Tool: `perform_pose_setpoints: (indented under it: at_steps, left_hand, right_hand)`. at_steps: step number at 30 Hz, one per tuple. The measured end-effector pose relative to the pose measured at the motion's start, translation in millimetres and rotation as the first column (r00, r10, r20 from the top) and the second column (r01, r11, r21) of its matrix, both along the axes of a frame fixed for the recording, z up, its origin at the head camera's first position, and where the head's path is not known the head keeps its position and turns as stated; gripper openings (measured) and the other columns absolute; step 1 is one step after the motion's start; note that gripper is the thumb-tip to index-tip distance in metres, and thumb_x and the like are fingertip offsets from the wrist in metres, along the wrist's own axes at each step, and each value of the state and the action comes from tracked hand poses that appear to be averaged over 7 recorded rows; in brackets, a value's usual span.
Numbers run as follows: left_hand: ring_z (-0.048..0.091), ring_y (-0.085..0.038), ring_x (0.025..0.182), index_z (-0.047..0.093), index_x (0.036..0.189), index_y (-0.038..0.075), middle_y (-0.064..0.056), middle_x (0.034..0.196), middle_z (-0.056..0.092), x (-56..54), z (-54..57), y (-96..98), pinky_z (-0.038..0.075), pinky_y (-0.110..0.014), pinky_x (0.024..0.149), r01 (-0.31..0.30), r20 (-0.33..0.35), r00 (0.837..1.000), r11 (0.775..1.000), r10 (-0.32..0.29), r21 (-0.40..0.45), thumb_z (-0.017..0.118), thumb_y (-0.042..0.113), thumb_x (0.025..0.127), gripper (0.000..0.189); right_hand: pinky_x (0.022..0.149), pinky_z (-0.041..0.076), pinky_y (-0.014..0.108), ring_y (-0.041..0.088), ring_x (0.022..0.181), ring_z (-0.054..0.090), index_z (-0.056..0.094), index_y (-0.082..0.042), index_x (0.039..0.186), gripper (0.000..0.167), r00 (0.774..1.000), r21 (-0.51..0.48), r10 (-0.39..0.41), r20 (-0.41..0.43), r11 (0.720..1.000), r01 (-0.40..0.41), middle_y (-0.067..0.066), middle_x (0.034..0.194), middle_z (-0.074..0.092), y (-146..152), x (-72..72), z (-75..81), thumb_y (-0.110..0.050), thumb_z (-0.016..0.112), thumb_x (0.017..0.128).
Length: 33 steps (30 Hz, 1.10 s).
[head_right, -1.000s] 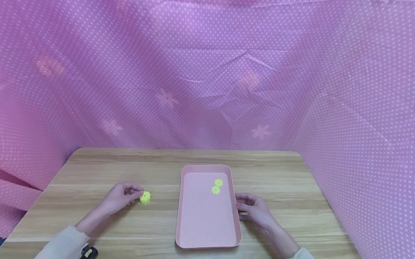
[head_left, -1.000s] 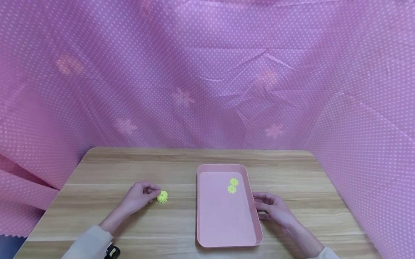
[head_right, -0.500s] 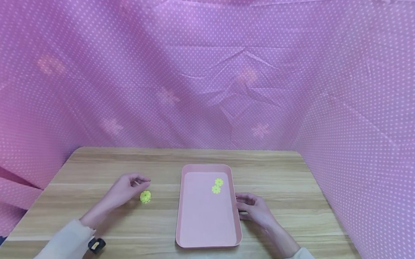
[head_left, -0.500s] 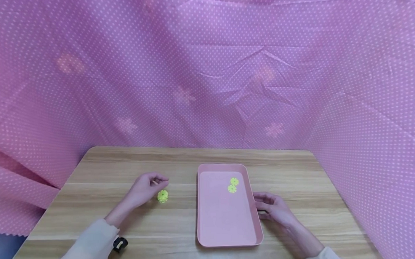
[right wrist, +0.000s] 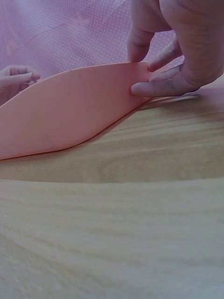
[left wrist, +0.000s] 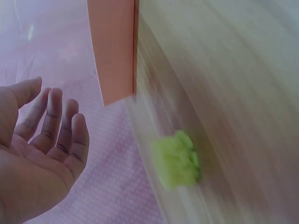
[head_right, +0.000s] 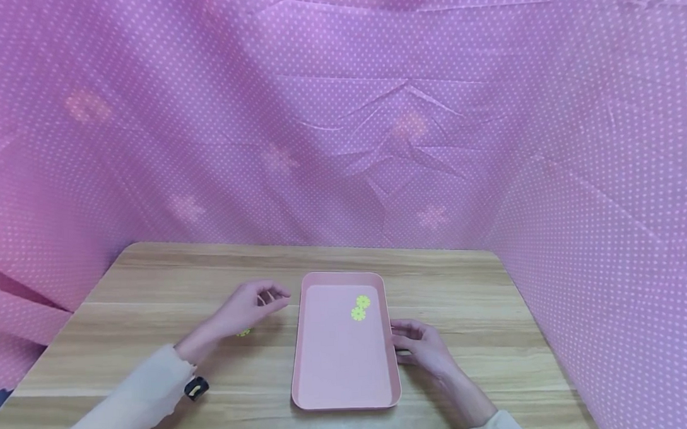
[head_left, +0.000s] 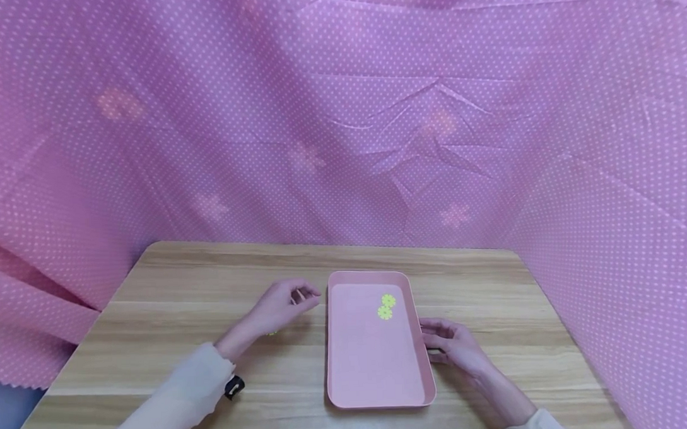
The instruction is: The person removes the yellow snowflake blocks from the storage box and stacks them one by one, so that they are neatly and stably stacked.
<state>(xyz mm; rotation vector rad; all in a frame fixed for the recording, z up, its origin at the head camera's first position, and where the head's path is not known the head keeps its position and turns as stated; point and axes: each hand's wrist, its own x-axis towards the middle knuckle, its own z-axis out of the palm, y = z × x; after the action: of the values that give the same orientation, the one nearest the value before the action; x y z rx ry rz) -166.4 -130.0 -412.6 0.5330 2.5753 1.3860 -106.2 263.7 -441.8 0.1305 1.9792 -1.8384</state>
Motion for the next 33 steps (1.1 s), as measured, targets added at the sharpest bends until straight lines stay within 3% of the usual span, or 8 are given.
perform_pose_setpoints:
  at_steps: [9, 17, 25, 29, 33]
  left_hand:
    - [0.062, -0.009, 0.086, 0.076, 0.116, 0.010, 0.004, 0.097, 0.072, -7.0, 6.1, 35.4, 0.053, -0.022, 0.073, 0.135, -0.048, 0.989, 0.989, -0.138, -0.057, 0.070, 0.026, 0.102, 0.022]
    - [0.065, -0.010, 0.094, 0.076, 0.117, 0.010, 0.005, 0.103, 0.074, -16.6, -3.0, 60.8, 0.055, -0.024, 0.081, 0.226, -0.096, 0.966, 0.965, -0.239, -0.133, 0.070, 0.025, 0.102, 0.022]
    - [0.069, -0.016, 0.108, 0.074, 0.119, 0.012, -0.001, 0.115, 0.075, -26.9, -14.6, 85.0, 0.058, -0.035, 0.097, 0.269, -0.140, 0.939, 0.926, -0.313, -0.265, 0.071, 0.026, 0.101, 0.024]
    - [0.066, -0.017, 0.115, 0.074, 0.120, 0.014, -0.001, 0.120, 0.074, -33.3, -18.9, 95.5, 0.054, -0.036, 0.106, 0.283, -0.158, 0.922, 0.896, -0.352, -0.341, 0.070, 0.029, 0.101, 0.025]
    - [0.065, -0.017, 0.115, 0.073, 0.122, 0.014, -0.001, 0.122, 0.073, -39.2, -23.2, 106.0, 0.052, -0.035, 0.107, 0.297, -0.162, 0.908, 0.867, -0.386, -0.400, 0.068, 0.031, 0.102, 0.027]
  right_hand:
    - [0.093, 0.064, 0.035, 0.009, 0.106, 0.072, 0.043, 0.013, 0.150, 0.059, 1.000, 0.004, -0.005, 0.003, 1.000, 0.005, 0.015, 0.133, 0.070, -4.2, -1.9, 1.3, -0.010, 0.067, 0.102]
    - [0.094, 0.064, 0.036, 0.010, 0.107, 0.072, 0.042, 0.012, 0.151, 0.059, 1.000, 0.001, -0.007, 0.006, 1.000, 0.007, 0.015, 0.134, 0.070, -6.8, -3.4, -0.1, -0.010, 0.067, 0.101]
    - [0.095, 0.064, 0.036, 0.010, 0.108, 0.071, 0.043, 0.011, 0.151, 0.060, 1.000, 0.011, -0.002, 0.011, 1.000, 0.002, 0.017, 0.136, 0.068, -4.4, -8.7, 0.3, -0.011, 0.068, 0.101]
    - [0.094, 0.064, 0.035, 0.010, 0.107, 0.071, 0.043, 0.011, 0.151, 0.060, 1.000, 0.008, -0.003, 0.010, 1.000, 0.003, 0.015, 0.134, 0.069, -3.2, -12.6, -1.0, -0.011, 0.068, 0.101]
    - [0.093, 0.064, 0.035, 0.009, 0.107, 0.071, 0.043, 0.011, 0.151, 0.060, 1.000, 0.002, -0.003, 0.008, 1.000, 0.003, 0.012, 0.132, 0.070, -1.9, -16.5, -2.7, -0.010, 0.068, 0.101]
